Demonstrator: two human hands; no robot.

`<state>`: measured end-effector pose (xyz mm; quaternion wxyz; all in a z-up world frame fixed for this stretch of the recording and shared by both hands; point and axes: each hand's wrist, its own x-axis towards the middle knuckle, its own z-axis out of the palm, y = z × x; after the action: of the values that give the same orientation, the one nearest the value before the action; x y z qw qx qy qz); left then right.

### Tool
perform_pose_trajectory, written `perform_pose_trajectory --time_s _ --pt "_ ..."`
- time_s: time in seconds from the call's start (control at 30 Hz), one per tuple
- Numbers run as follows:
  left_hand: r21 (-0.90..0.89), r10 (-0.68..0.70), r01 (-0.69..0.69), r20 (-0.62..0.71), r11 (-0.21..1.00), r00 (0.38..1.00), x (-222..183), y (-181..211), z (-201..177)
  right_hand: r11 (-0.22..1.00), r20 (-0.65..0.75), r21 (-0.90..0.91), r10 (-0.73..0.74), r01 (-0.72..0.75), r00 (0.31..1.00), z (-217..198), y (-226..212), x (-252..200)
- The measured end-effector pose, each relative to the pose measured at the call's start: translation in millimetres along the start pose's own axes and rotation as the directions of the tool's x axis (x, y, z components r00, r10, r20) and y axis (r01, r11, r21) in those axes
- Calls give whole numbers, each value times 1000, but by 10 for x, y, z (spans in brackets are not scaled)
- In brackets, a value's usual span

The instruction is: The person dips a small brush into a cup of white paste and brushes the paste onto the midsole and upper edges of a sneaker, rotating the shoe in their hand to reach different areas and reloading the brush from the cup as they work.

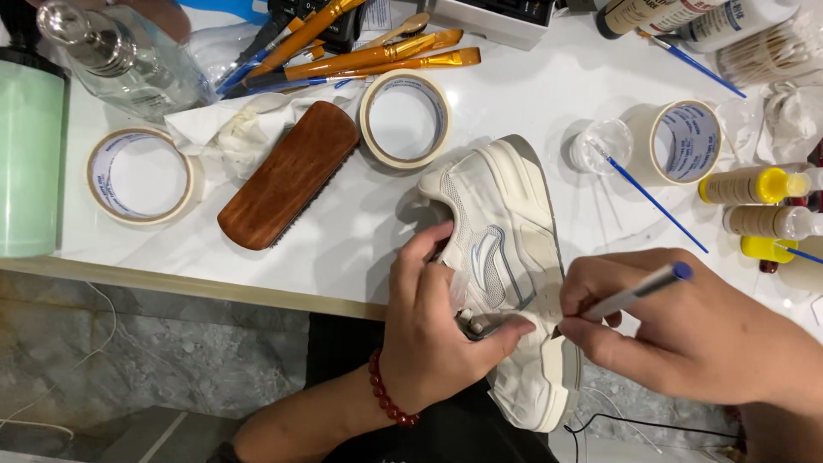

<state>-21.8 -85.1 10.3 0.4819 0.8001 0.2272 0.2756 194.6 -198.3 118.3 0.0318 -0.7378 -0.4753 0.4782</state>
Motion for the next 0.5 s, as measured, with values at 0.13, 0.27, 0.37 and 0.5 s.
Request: perform_pose_trajectory --time_s 0.13,0.27,0.37,0.5 --pt "47 19 -19 0 999 1000 5 -40 25 979 -29 14 -204 204 979 -102 -84 146" --pt "17 4 -5 56 1000 998 2 -66 32 979 81 67 -195 190 977 -135 -107 209" --pt "15 18 -19 51 1000 999 14 -58 27 963 82 96 -258 250 963 -173 -212 259" --pt "-10 0 1 60 1000 998 1 -72 63 998 258 -58 53 -39 965 -261 -399 356"
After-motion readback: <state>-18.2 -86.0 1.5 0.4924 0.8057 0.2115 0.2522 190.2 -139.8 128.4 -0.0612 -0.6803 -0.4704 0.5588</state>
